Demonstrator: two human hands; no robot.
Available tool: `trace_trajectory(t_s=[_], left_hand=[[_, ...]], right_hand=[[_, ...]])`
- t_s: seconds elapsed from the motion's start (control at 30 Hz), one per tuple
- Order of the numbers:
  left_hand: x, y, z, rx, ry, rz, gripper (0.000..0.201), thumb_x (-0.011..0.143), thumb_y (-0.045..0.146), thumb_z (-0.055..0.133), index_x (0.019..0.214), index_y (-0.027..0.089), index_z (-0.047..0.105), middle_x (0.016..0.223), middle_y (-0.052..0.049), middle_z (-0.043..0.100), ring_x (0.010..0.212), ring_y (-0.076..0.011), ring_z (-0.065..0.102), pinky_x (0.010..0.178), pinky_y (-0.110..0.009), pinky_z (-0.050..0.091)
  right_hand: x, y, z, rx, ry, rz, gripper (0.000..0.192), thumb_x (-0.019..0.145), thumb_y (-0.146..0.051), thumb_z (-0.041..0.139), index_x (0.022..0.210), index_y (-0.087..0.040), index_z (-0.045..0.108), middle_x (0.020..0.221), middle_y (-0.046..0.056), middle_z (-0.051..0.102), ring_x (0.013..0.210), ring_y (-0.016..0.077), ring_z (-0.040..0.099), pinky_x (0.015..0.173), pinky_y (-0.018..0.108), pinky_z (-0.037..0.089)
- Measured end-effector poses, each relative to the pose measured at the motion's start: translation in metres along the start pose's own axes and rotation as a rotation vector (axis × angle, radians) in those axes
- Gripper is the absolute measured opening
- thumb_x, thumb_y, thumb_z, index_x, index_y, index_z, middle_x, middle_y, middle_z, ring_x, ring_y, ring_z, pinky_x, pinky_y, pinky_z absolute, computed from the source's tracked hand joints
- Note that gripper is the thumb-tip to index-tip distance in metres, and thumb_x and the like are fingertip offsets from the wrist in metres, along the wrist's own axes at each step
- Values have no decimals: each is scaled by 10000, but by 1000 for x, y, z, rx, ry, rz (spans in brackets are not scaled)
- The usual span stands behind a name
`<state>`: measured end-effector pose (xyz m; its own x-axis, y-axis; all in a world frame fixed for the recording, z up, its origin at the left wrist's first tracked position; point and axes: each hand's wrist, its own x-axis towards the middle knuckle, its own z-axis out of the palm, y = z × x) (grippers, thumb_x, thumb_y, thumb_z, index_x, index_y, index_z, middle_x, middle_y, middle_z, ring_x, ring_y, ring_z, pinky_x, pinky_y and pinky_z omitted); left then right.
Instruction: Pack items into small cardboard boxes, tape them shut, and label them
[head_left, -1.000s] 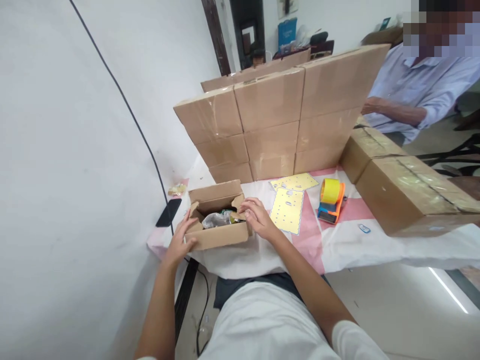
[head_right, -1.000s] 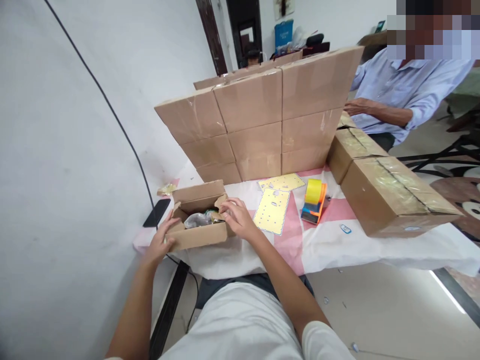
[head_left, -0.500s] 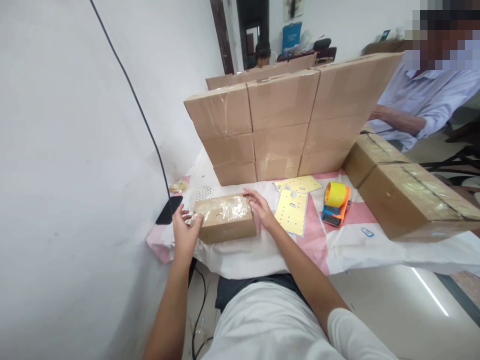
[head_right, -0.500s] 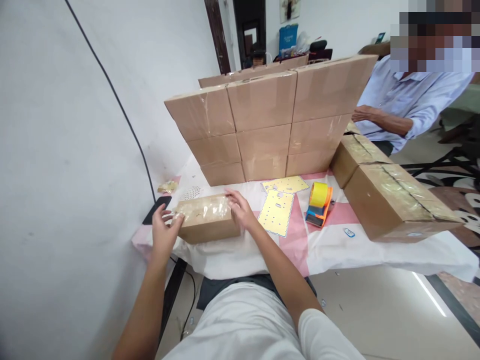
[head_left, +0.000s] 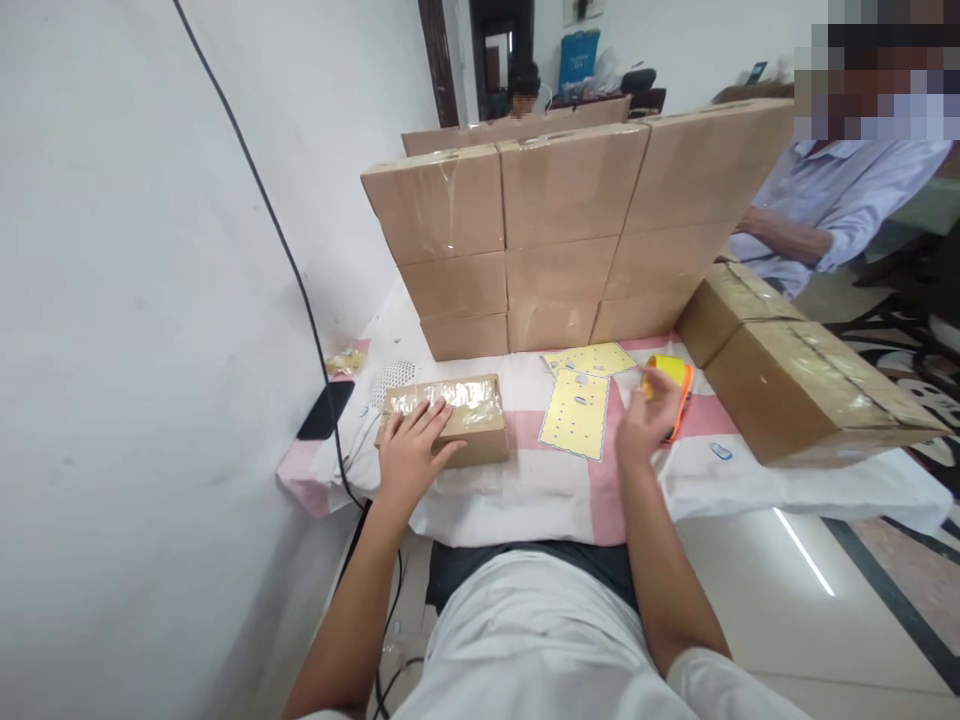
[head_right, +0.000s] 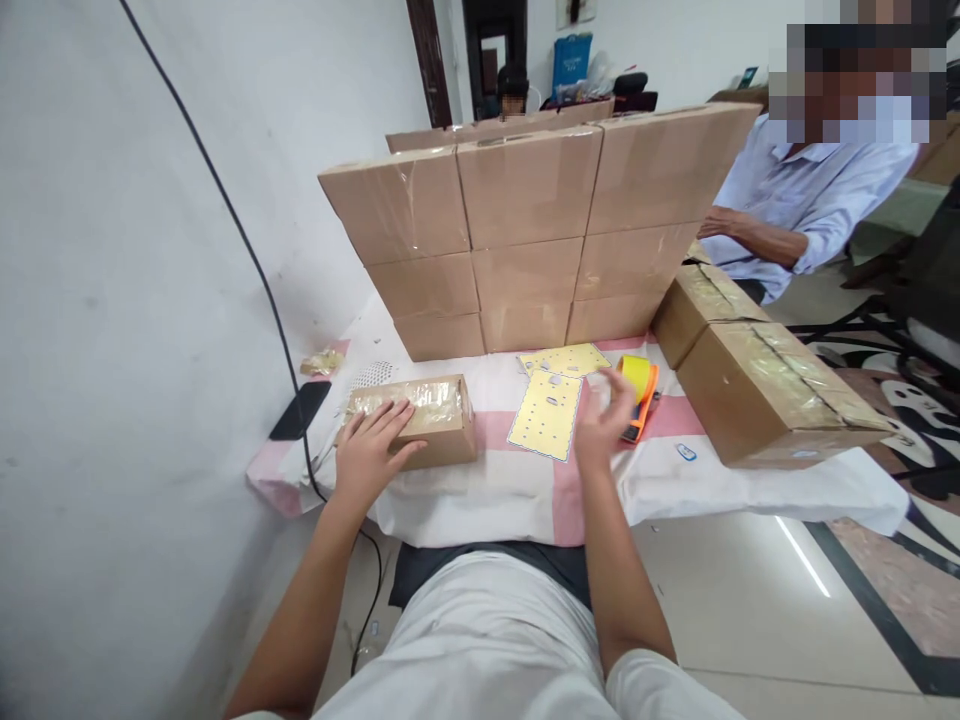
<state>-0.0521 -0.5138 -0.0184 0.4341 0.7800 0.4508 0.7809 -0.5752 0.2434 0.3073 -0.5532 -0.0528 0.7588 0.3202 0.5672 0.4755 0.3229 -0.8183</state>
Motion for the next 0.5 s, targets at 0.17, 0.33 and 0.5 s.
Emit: trace_trajectory(t_s=[0.17,0.33,0.5], left_hand=[[10,-9,3,-19,-13,41,520,957,535,615,1436,333,619,1464,-47,620,1420,-352,524,1216,-558,269],[28,-9,10,-15,-10,45,499,971,496,602,1452,364,599,1492,-40,595,1432,-339,512,1226,-573,234],[38,-10,12,-48,-6,63,431,971,496,599,1379,370,663,1460,-28,625,1418,-337,530,1198,-560,273]], right_hand=[[69,60,-64,-145,114,367,567,781,-391,660,1286,-188,500,1262,140,622,1135,260,644,1016,478,517],[82,79,-68,-1,-275,544,497,703,-486,767,1066,-166,652,1001,101,721,902,249,693,829,408,578],[77,72,-52,-38,-394,399,414,729,-552,764,836,-162,671,795,66,715,827,234,676,748,359,581]])
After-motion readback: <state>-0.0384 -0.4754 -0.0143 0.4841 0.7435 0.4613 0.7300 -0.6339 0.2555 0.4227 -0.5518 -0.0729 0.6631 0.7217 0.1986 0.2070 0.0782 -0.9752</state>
